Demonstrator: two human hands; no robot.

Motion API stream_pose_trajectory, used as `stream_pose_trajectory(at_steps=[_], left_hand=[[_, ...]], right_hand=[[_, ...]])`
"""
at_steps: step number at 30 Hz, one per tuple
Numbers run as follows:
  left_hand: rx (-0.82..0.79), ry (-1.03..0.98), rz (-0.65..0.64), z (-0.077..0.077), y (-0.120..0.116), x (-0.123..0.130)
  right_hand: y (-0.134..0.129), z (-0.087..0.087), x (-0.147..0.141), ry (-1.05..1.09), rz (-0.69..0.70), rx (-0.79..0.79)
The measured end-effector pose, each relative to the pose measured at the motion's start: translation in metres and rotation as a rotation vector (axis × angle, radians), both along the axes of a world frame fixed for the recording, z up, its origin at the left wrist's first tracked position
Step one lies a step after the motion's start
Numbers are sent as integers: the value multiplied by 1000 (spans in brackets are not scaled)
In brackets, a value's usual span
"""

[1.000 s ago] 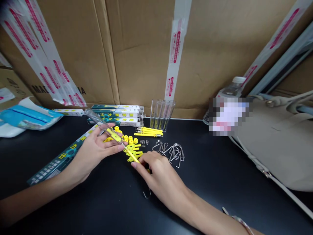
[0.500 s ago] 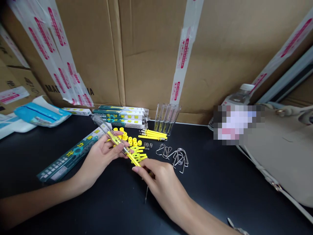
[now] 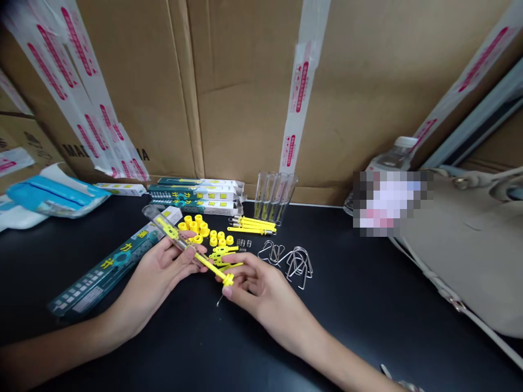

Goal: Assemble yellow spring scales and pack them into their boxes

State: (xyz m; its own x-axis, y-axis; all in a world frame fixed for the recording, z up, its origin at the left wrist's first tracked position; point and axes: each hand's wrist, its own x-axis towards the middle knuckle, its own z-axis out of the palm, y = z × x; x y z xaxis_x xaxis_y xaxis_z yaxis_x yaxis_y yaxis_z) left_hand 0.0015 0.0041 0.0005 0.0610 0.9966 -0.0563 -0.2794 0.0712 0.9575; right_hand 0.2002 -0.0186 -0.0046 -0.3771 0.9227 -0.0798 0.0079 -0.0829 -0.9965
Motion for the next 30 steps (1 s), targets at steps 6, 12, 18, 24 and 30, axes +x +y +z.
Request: stream_pose_trajectory(at_steps=[6,12,18,24,30], left_hand=[[12,-10,-29,2,-1,3],[11,17,-66,2,-3,2],[60,25,-73,1,-4,2],[49,48,-51,2,-2,2],[48,45,-56,4,-2,2]], right_hand=[[-1,-2,-1,-38,-113,-43],[-3,-4,-6,15,-136,-49],[-4,1,-8,188,-63,-157],[-5,-3,-10,164,-64,-76],[-5,-10,-10,72,-105,-2]])
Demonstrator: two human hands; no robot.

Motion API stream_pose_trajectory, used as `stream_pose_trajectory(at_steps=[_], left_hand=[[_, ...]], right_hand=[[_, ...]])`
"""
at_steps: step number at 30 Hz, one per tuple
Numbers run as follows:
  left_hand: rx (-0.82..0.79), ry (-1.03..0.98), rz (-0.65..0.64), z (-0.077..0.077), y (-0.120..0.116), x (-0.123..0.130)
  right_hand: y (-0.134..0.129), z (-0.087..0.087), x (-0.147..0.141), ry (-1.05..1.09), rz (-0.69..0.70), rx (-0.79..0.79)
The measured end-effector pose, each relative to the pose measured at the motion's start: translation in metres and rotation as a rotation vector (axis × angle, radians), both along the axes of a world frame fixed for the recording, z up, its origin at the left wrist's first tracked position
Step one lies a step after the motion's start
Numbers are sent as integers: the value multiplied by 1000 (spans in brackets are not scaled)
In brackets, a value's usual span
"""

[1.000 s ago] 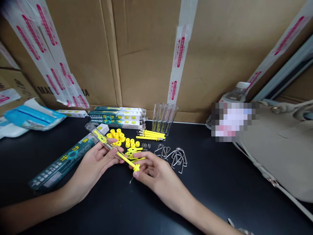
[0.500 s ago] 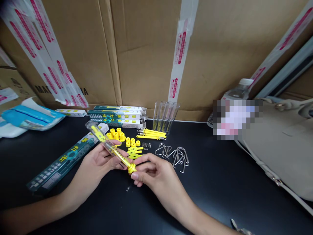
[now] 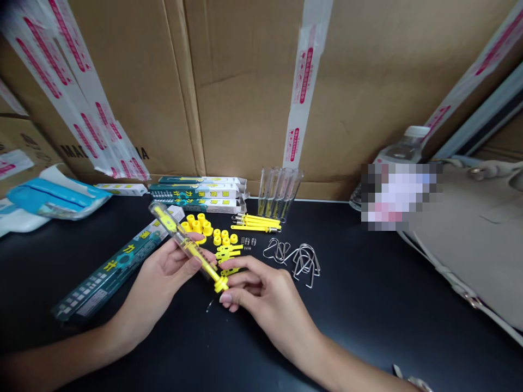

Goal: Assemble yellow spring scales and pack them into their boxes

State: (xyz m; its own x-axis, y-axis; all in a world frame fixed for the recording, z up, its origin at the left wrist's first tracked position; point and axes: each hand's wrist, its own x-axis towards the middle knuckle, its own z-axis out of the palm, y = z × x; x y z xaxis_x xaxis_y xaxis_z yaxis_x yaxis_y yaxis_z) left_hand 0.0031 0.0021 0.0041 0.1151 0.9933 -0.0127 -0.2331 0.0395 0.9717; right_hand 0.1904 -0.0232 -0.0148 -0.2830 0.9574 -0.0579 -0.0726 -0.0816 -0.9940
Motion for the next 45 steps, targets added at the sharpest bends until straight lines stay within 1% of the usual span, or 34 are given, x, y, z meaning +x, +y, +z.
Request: stream_pose_trajectory(at_steps=[4,9,13,16,19,23,26,30,37,45], left_hand=[[-3,3,6,-2,1,-1],[-1,-5,19,-5,1,-2],[-7,9,18,-5,2,-2],[-7,7,23,-5,3,-2],[-7,-13,18,-3,2,-2],[-26,-59,-33,0,-1,-1],[-36,-85,-59,1,-3,0],[-30,-70,-54,1,-3,0],[-14,-16,-85,-1,-2,1],[8,14,-102,-2,-4,1]], right_hand=[[1,5,-2,63,-14,-51],[2,9,-3,158,31,-101],[3,9,-3,187,55,-114],[3,9,-3,187,47,-117],[4,9,-4,164,48,-106],[5,7,-5,127,65,-102],[5,6,-6,96,35,-114],[5,5,-6,44,20,-118],[0,-2,-6,-201,82,41],[-1,1,-5,-284,78,92]])
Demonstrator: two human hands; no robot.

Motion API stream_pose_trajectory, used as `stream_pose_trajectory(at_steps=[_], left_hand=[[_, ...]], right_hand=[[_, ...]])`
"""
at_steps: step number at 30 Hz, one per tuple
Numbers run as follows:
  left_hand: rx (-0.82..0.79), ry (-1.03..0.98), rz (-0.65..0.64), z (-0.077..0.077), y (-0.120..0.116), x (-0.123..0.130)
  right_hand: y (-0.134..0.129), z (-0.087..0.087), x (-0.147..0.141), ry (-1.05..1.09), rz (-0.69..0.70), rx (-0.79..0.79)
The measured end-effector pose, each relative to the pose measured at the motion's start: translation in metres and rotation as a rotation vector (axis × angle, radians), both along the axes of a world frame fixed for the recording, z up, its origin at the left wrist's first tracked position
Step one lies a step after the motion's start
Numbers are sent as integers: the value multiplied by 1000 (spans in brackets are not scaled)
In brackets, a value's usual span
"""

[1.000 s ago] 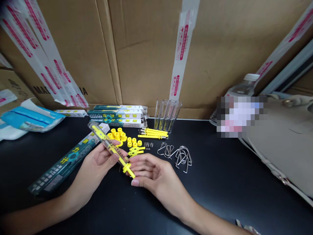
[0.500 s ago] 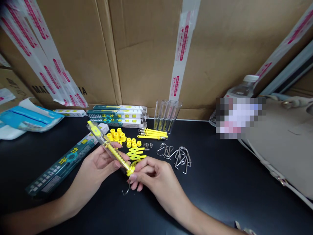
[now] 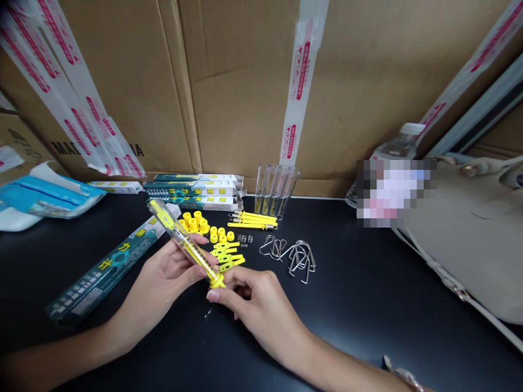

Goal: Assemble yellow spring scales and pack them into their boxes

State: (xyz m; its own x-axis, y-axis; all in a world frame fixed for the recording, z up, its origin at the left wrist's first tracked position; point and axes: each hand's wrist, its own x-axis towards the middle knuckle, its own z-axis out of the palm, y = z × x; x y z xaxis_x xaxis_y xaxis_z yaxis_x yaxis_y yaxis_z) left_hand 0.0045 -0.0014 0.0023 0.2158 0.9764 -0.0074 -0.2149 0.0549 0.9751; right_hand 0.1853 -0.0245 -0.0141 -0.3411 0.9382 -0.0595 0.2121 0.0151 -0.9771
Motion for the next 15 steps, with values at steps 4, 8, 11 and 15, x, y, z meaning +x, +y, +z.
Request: stream_pose_trajectory(at_steps=[4,8,11,15], left_hand=[[14,6,-9,1,-1,1],[2,12,2,1,0,3],[2,21,20,1,-1,3],[3,37,16,2,-2,2]], right_hand=[[0,-1,-1,-36,-14,19],[-4,2,-2,-113,-37,102],[-7,5,-2,-148,-50,209],[-8,4,-2,-122,-60,187]])
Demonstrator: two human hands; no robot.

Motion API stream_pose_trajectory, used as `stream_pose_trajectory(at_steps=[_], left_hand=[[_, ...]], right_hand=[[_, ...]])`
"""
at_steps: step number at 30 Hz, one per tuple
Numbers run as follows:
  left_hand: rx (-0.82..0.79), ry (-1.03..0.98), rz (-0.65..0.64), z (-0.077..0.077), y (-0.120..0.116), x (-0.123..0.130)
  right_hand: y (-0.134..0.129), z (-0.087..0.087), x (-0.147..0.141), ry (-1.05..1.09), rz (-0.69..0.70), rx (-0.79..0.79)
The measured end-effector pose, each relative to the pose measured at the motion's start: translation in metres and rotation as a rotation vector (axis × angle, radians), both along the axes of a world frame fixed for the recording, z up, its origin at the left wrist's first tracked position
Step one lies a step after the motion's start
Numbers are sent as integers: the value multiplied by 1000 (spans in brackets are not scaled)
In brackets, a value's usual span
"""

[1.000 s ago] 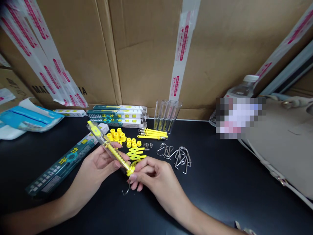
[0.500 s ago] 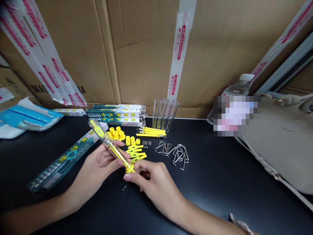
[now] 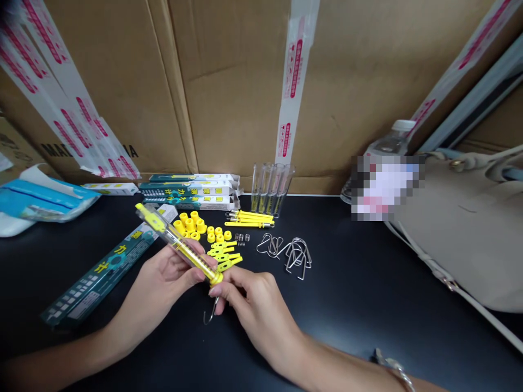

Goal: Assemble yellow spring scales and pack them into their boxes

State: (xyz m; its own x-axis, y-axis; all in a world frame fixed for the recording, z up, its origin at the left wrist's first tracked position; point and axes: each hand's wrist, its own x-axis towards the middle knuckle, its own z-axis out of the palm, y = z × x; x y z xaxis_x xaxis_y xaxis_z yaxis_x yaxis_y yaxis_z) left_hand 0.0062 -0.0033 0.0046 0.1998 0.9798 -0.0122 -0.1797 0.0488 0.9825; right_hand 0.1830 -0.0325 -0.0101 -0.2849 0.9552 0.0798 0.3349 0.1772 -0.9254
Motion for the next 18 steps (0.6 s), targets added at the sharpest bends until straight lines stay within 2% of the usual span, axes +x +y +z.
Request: stream_pose_trajectory(at_steps=[18], left_hand=[[64,44,-95,2,-1,0]], right_hand=[[3,0,0,168,112,-176]])
